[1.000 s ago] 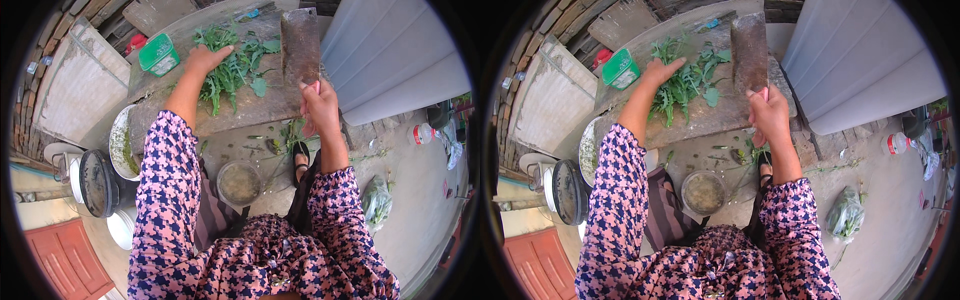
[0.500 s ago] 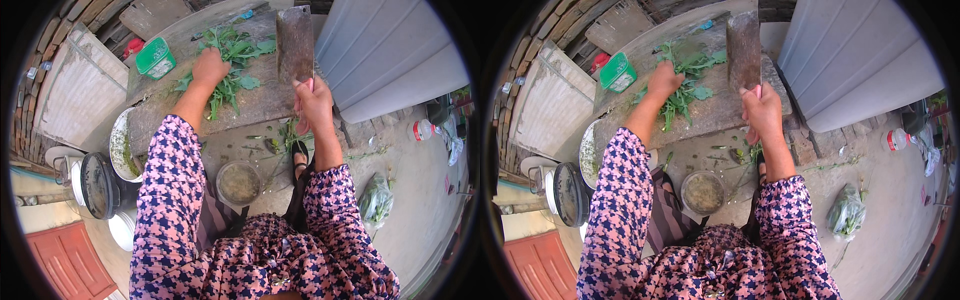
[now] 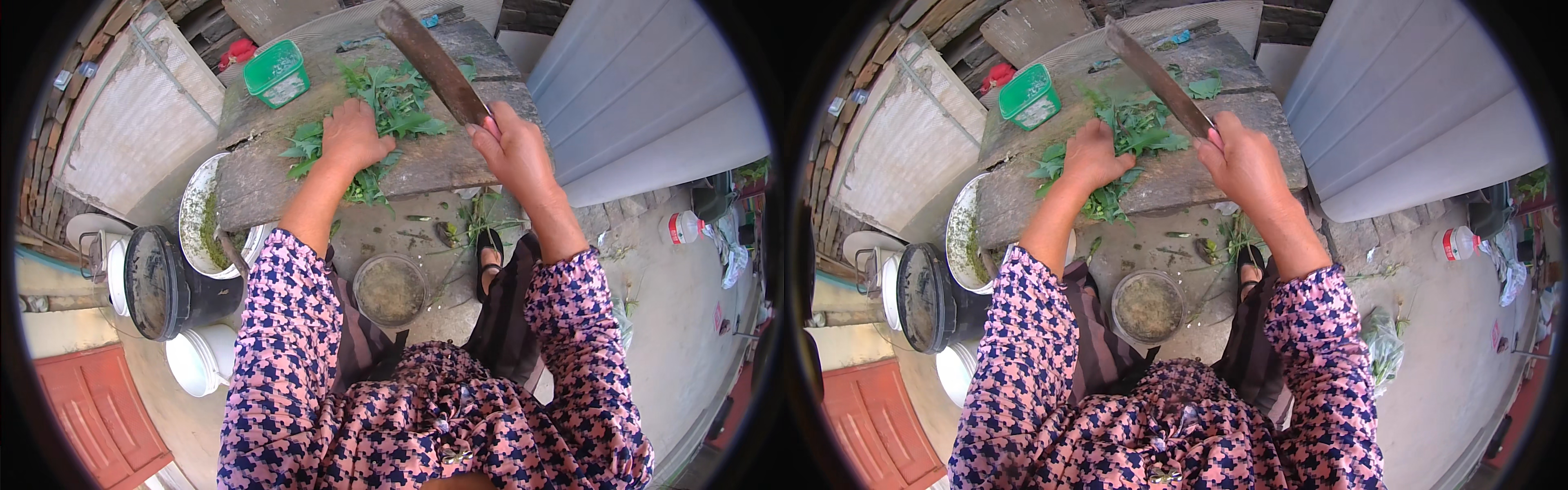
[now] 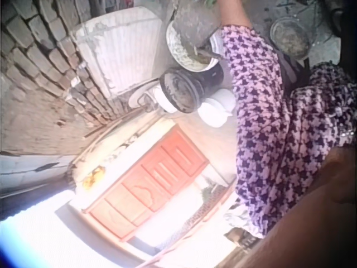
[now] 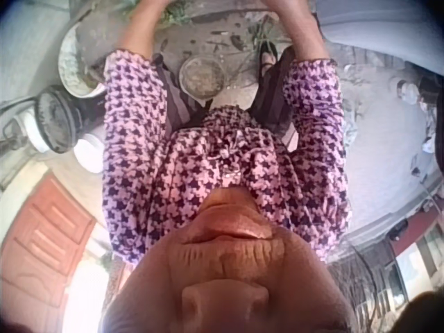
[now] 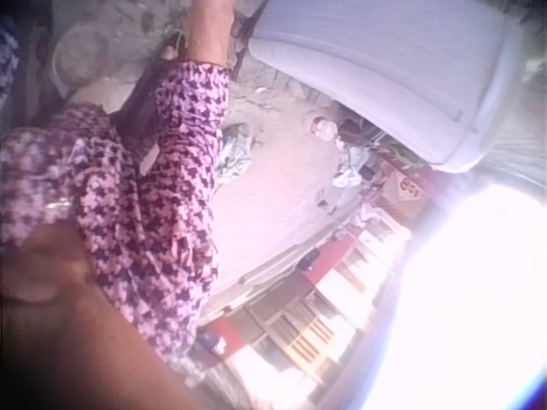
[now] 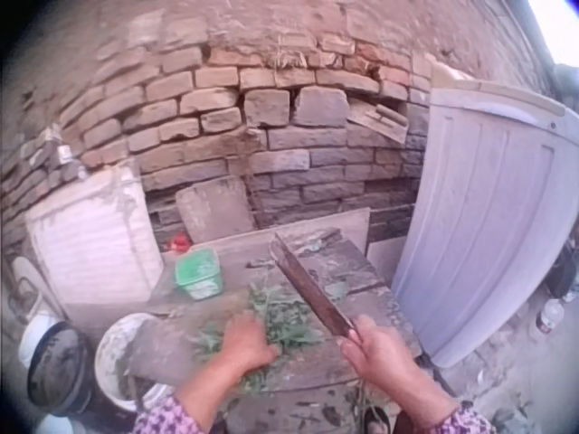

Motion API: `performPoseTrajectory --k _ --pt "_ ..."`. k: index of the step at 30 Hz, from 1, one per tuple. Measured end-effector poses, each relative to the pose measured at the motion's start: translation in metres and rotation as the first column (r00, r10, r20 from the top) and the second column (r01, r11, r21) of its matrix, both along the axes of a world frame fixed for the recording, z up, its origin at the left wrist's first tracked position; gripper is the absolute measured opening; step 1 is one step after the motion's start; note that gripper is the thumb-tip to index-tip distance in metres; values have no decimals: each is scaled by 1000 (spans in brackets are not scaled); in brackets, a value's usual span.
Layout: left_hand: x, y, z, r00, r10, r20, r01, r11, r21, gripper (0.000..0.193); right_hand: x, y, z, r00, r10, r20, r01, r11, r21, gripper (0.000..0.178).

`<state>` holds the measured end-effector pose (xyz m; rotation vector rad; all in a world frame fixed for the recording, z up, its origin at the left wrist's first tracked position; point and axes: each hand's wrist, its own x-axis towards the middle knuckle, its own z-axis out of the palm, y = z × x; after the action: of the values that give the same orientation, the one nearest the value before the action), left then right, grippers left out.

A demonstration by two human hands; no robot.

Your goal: The person sits on the ground and uses a large knife to chop green leafy vegetables on a wooden board. They gather the chopped pieces and place them into a metal bowl.

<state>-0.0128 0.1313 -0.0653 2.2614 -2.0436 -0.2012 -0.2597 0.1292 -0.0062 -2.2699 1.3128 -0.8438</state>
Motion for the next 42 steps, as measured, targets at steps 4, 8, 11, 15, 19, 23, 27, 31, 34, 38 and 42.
performPoseTrajectory --k 4,8,11,15,19,23,27,31,34,38,42 --pt "0 5 -16 1000 -24 -1 24 986 -163 57 10 -16 14 947 79 -310 -73 997 32 22" --pt "-3 9 -28 998 -63 -10 56 946 -319 41 14 -24 22 842 183 -508 -134 982 131 21" --pt "-3 11 -36 994 -111 -18 93 898 -431 31 18 -25 20 782 210 -588 -127 976 179 21" --pt "-2 12 -42 985 -174 -16 143 856 -496 23 25 -38 12 767 273 -581 -187 961 204 20" --pt "-4 16 -41 981 -190 -35 150 861 -485 21 85 -53 -5 718 273 -640 -155 959 236 21" --pt "-2 15 -37 974 -226 -23 189 860 -475 21 92 -60 -30 816 196 -543 -130 979 158 21" --pt "1 20 -36 956 -291 18 264 835 -483 19 92 -80 -30 841 215 -496 -110 967 231 23" --pt "4 28 -38 939 -342 35 311 798 -516 28 96 -85 -15 890 182 -417 35 886 461 25" --pt "3 24 -46 969 -246 -32 188 811 -554 46 83 -102 -40 966 97 -241 64 810 583 24" --pt "3 19 -38 984 -87 -159 30 943 -331 71 68 -93 -51 999 -44 -8 37 735 677 27" --pt "-2 11 -31 989 12 -144 -40 982 -187 73 64 -72 -11 999 -16 -31 27 915 403 29"
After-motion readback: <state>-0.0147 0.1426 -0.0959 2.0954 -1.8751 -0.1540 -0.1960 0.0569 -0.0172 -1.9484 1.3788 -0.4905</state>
